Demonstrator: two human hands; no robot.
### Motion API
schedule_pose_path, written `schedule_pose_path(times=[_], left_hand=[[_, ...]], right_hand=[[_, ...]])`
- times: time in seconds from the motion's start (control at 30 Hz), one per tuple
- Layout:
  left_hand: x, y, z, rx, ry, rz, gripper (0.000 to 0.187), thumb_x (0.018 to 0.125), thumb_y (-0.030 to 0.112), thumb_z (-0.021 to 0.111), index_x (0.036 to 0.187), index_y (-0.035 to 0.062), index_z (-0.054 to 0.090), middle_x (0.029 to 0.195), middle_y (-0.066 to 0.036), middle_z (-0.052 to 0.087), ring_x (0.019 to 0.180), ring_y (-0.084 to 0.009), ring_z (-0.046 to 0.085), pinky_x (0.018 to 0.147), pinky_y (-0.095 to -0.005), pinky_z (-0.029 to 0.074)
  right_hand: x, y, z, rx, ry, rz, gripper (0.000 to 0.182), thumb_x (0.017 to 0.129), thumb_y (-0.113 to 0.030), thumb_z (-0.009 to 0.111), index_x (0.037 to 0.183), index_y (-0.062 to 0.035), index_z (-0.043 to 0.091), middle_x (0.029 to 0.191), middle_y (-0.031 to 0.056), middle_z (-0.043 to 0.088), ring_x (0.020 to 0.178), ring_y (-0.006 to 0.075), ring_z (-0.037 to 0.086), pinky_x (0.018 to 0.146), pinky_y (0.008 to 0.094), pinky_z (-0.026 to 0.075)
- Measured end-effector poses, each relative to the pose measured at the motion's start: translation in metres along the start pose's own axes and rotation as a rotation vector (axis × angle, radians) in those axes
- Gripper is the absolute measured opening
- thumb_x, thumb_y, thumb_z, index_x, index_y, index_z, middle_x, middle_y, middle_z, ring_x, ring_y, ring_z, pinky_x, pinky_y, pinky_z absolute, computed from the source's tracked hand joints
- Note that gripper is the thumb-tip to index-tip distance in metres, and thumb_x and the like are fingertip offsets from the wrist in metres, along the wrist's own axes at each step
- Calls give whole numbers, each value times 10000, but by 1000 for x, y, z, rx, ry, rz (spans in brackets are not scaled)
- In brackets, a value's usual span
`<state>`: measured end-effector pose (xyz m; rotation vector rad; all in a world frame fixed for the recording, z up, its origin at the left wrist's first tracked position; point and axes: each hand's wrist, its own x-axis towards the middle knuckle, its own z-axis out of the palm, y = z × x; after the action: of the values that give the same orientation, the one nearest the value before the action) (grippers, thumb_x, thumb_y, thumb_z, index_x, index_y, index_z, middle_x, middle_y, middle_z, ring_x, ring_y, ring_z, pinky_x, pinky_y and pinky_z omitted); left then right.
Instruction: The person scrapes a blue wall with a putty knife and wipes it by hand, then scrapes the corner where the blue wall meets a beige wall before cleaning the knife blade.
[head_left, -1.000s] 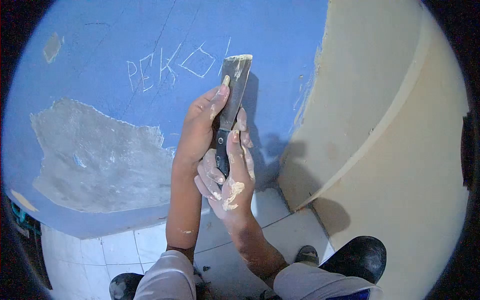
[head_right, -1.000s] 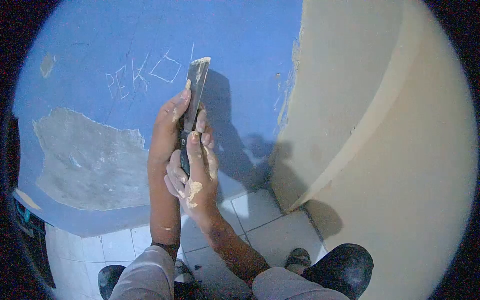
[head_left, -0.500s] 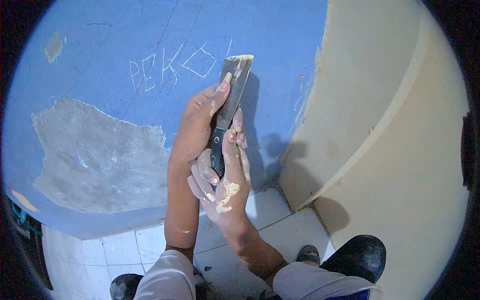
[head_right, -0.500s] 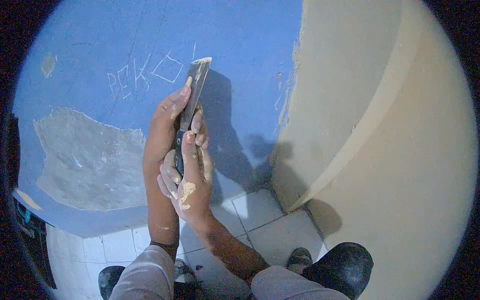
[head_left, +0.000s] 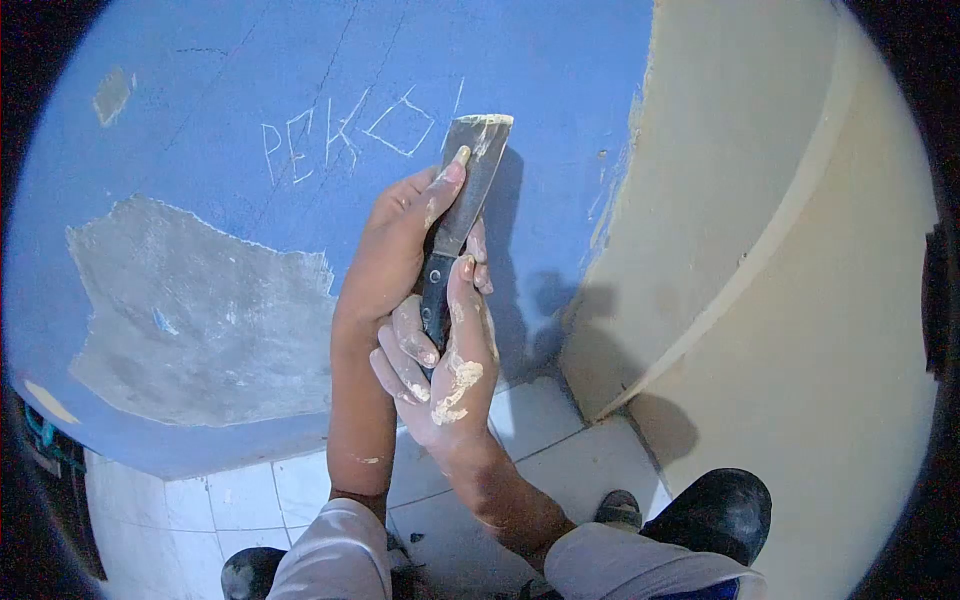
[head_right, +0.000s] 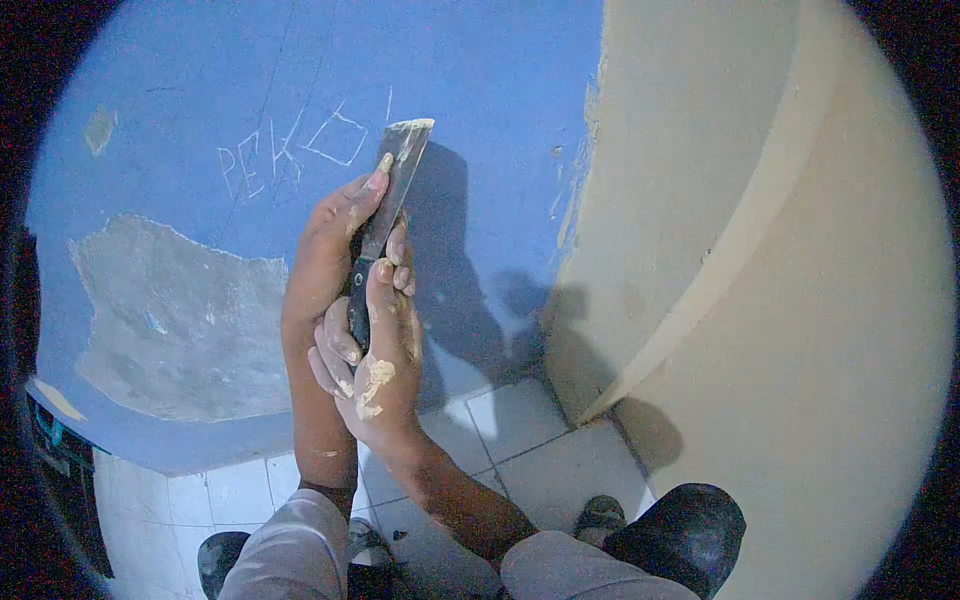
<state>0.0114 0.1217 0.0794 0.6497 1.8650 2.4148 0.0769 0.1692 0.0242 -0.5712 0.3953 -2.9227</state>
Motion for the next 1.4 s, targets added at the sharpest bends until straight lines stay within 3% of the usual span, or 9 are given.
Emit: schedule_pose_path(times=[0.33, 0.63, 1.3, 1.4], left_hand=[[-1, 5, -5, -14, -43, -48, 316, 926, 346, 565, 887, 34, 590, 615, -29, 595, 475, -87, 552, 446, -220, 437], [3, 7, -8, 97, -43, -52, 334, 931, 368, 554, 898, 39, 602, 620, -17, 595, 482, -63, 537, 465, -205, 426], [6, 23, -1, 112, -50, -101, 350, 936, 371, 536, 805, 47, 563, 588, -52, 586, 453, -106, 549, 443, -254, 455], [12, 24, -3, 85, -139, -86, 353, 934, 371, 536, 809, 42, 561, 585, -55, 588, 445, -113, 550, 435, -265, 460]], right_hand=[[-3, 4, 18, 23, 95, -24, 287, 1002, -461, 338, 999, -195, 447, 501, -51, 305, 343, 64, 268, 328, 215, 221], [-1, 11, 19, 216, 33, -48, 243, 1007, -433, 346, 981, -210, 440, 521, -52, 319, 357, 65, 285, 330, 212, 248], [4, 6, 37, 151, 50, -90, 229, 1003, -424, 364, 930, -225, 449, 523, -47, 345, 355, 66, 289, 330, 209, 254], [6, 3, 38, 172, 37, -114, 240, 1005, -419, 362, 921, -215, 456, 524, -48, 351, 356, 64, 294, 333, 207, 254]])
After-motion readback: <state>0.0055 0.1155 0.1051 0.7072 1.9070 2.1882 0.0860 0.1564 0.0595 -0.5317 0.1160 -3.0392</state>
